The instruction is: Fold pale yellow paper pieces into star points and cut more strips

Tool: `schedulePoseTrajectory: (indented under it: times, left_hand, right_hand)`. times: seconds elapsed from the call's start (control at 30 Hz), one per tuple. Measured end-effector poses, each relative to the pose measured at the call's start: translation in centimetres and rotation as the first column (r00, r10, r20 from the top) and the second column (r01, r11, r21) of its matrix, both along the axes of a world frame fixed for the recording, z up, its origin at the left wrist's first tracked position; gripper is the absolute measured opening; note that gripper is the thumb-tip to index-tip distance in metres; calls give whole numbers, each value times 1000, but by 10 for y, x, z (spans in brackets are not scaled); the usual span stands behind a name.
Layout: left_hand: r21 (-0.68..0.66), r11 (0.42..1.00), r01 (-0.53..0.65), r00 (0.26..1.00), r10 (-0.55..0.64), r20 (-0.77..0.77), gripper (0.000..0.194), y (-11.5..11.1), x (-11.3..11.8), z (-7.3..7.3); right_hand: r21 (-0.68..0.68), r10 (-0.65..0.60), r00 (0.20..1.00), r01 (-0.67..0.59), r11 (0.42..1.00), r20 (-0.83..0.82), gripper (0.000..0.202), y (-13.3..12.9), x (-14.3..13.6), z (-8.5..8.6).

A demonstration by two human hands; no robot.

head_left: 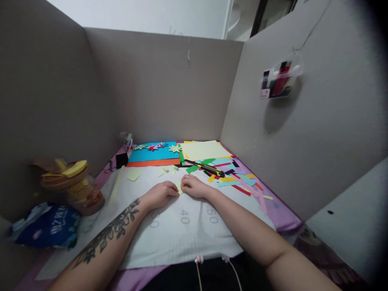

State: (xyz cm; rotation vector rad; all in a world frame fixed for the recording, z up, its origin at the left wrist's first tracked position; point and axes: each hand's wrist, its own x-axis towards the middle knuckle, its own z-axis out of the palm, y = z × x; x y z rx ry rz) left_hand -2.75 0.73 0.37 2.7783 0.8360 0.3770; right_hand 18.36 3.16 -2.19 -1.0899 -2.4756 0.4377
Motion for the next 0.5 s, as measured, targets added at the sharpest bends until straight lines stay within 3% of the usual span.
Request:
schedulePoseTrajectory:
  times: [0.2, 0.37, 0.5]
  left_hand:
    - [50, 996, 79, 997, -77, -26, 39, -6, -2, 2]
    - [99, 991, 85, 995, -79, -62, 36, -16, 0, 6]
    - [109, 993, 48, 995, -38, -95, 32, -19, 4, 6]
  right_hand:
    - [-5, 19, 1000, -19, 1000, -5, 9, 2, 0, 3]
    - [-56, 335, 938, -340, 939, -83, 12, 19, 7, 12]
    - [-111, 469, 878, -478, 871, -98, 14, 33, 10, 16]
